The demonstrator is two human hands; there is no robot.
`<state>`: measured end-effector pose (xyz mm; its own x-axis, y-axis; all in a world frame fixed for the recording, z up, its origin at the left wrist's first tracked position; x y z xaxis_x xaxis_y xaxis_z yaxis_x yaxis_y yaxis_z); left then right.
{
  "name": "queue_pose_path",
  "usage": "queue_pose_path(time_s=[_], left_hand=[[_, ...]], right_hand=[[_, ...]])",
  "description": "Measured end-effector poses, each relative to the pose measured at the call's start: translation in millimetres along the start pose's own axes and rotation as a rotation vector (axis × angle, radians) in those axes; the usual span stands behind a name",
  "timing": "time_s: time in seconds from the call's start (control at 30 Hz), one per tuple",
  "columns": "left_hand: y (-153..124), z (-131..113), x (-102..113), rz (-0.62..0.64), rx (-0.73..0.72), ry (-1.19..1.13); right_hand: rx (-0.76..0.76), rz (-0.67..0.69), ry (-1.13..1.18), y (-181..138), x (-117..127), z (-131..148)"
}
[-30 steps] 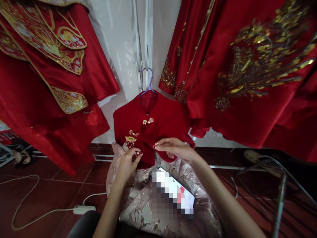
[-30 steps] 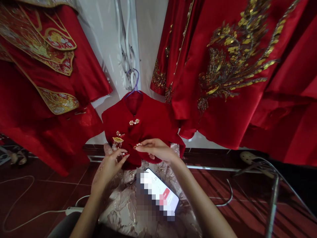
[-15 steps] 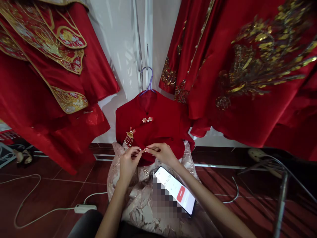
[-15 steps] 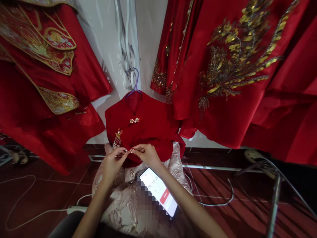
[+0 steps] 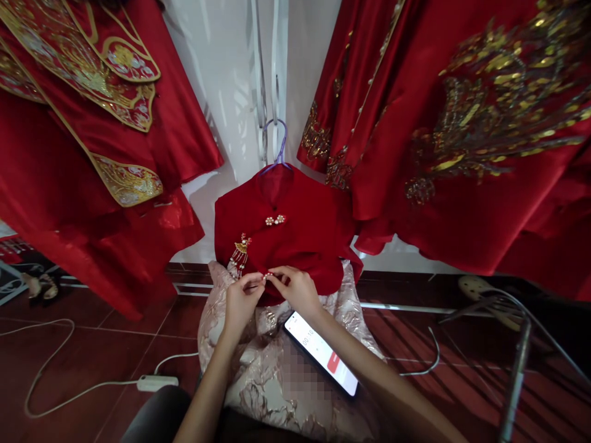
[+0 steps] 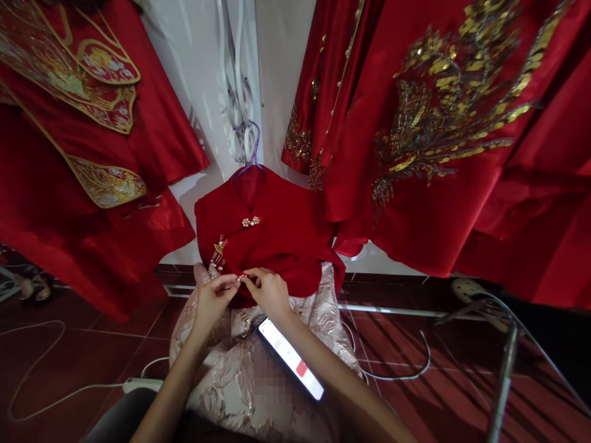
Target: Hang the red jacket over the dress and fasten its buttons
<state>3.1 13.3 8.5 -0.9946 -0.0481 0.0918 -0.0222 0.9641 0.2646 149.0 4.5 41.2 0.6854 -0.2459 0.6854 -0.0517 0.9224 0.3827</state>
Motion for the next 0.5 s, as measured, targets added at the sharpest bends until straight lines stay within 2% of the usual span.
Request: queue_pose_path(time_s=[0.23, 0.33, 0.43, 0.5], left_hand=[[1, -12, -1, 0.071, -0.061, 0.067], [2, -18, 0, 0.102, -0.127, 0.138], [4, -18, 6, 0.077, -0.173, 0.208], [4, -19, 11, 0.047, -0.192, 0.255]], right_hand=[[0.040, -0.018, -0.085, -2, 1, 6], [0.053, 0.024, -0.065, 1, -1, 3], [0.058, 0.096, 0.000, 7, 5, -2], [0.062, 0.110, 0.046, 11, 18, -2]])
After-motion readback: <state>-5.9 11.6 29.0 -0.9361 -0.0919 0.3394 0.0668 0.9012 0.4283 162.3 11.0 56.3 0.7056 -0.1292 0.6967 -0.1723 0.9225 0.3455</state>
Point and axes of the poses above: each hand's wrist, its own y-axis towards the middle knuckle, its own x-axis out of the back of the hand, z = x × y, the point moved 10 cm from there along y, towards the middle knuckle, and after that the axes turned 4 degrees about -y, right-handed, at the moved point
